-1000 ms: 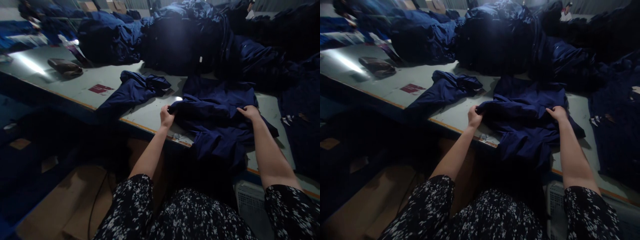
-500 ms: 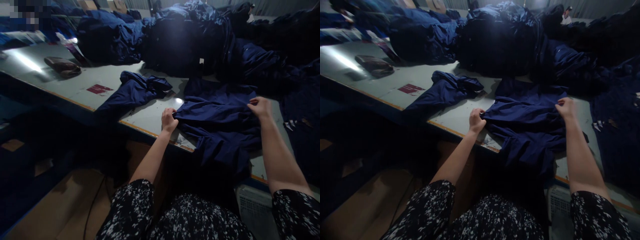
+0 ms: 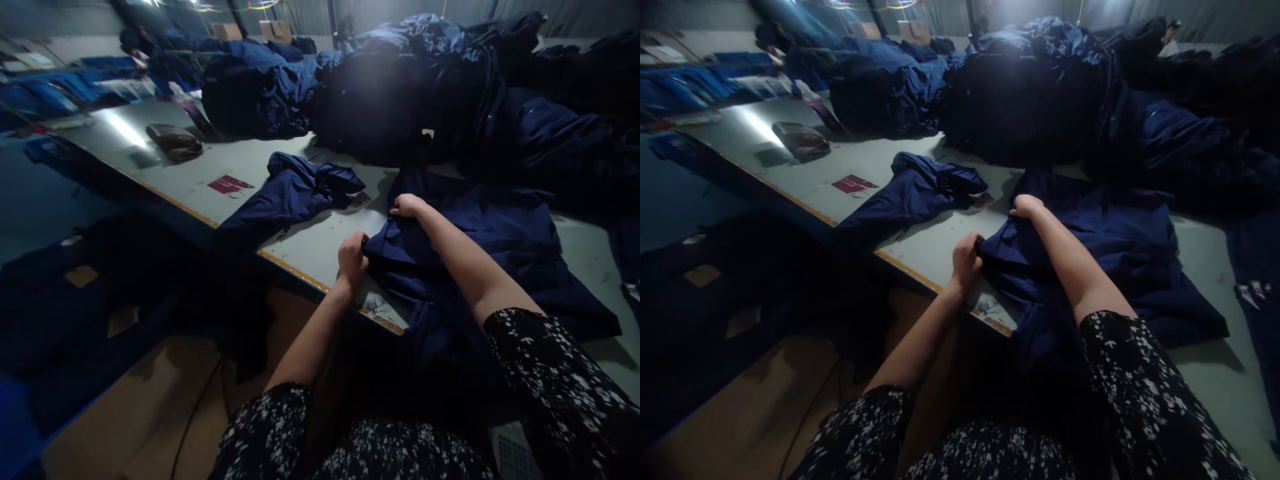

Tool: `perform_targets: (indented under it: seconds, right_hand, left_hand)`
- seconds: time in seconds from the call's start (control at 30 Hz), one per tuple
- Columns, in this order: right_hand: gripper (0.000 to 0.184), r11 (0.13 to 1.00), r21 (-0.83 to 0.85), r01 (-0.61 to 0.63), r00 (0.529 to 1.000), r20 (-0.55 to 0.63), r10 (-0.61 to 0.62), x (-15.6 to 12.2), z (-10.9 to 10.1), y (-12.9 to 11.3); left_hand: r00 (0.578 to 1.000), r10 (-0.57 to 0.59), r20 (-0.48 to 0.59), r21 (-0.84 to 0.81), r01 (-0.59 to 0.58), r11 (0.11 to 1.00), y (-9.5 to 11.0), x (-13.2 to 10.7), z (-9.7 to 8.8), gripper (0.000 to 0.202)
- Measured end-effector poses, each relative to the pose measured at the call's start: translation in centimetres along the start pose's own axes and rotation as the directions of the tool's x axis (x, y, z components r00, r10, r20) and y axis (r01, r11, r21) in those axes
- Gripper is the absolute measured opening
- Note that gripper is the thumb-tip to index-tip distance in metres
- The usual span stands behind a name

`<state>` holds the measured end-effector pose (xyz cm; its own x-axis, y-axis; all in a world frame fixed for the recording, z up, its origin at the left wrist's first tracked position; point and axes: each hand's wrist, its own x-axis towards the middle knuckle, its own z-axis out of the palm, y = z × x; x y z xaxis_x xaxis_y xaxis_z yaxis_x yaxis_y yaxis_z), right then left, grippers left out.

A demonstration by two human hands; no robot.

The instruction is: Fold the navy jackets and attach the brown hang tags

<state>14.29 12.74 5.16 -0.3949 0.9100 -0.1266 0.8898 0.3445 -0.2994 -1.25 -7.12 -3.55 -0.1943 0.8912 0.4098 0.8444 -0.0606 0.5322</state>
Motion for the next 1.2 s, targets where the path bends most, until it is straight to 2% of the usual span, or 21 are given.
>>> perform_targets:
  seconds: [0.07,0.17,0.23,0.33,0.43,0.53,0.63,0.7,0.77,0.87,1.0,1.1,1.17,1.2]
  right_hand:
    - [0.025,0.995,0.097,-0.012,1.0,-0.015,0.014,0.8,-0.2,0.0]
    - [0.017,0.946,0.31,-0.095,0.994,-0.025,0.108,1.3,-0.5,1.4]
    - [0.018,0.906,0.405,-0.122,0.99,-0.017,0.14,1.4,-0.7,2.4]
    - [0.02,0.9,0.424,-0.1,0.994,0.008,0.107,1.8,-0.8,2.9]
    - [0.017,0.871,0.491,-0.002,1.0,-0.001,0.003,2.7,-0.5,2.1]
    - [0.032,0.821,0.566,0.077,0.996,-0.072,-0.045,3.4,0.8,0.9]
    - [0.044,0.847,0.527,0.065,0.991,-0.137,0.008,3.2,2.5,0.1]
    - [0.039,0.871,0.487,0.068,0.984,-0.179,0.024,2.6,3.1,0.1]
    - [0.03,0.873,0.477,0.1,0.973,-0.229,0.014,1.7,2.5,0.8]
    - [0.021,0.864,0.487,0.129,0.961,-0.276,0.012,-0.6,-0.7,3.7]
    - [0.02,0.784,0.619,0.041,0.962,-0.237,0.137,-6.8,-6.4,11.1]
    - [0.015,0.74,0.671,-0.045,0.905,-0.287,0.315,-13.6,-9.0,18.0]
    - [0.01,0.735,0.66,-0.156,0.854,-0.284,0.437,-18.2,-9.3,22.0]
    - [0.009,0.733,0.64,-0.23,0.827,-0.268,0.494,-20.1,-9.1,23.6]
  left_hand:
    - [0.996,-0.086,0.0,0.02,0.086,0.996,-0.2,0.0,0.1,0.04]
    - [0.976,-0.215,0.019,0.063,0.214,0.975,-0.4,-0.1,0.2,0.045]
    - [0.973,-0.229,-0.008,0.075,0.229,0.971,-0.2,-0.1,0.2,0.043]
    - [0.991,-0.114,-0.076,0.053,0.118,0.992,0.4,-0.4,-0.1,0.047]
    - [0.999,-0.021,-0.039,0.014,0.022,1.0,0.9,-0.6,-0.5,0.038]
    - [0.995,-0.098,-0.033,0.021,0.099,0.995,0.9,-0.7,-0.8,0.033]
    - [0.975,-0.21,-0.066,0.088,0.215,0.973,0.6,-0.5,-0.6,0.034]
    - [0.964,-0.252,-0.079,0.122,0.26,0.958,0.3,-0.3,-0.4,0.034]
    - [0.96,-0.262,-0.096,0.122,0.273,0.954,0.0,0.0,-0.1,0.033]
    - [0.96,-0.255,-0.118,0.079,0.265,0.961,-0.4,0.4,0.3,0.028]
    - [0.958,-0.262,-0.115,-0.006,0.263,0.965,-1.0,0.7,0.5,0.029]
    - [0.948,-0.316,-0.033,-0.197,0.304,0.932,-2.0,1.0,-0.1,0.027]
    - [0.931,-0.364,0.001,-0.384,0.337,0.86,-2.7,1.8,-0.9,0.027]
    - [0.927,-0.374,-0.024,-0.45,0.324,0.832,-2.8,2.5,-1.4,0.028]
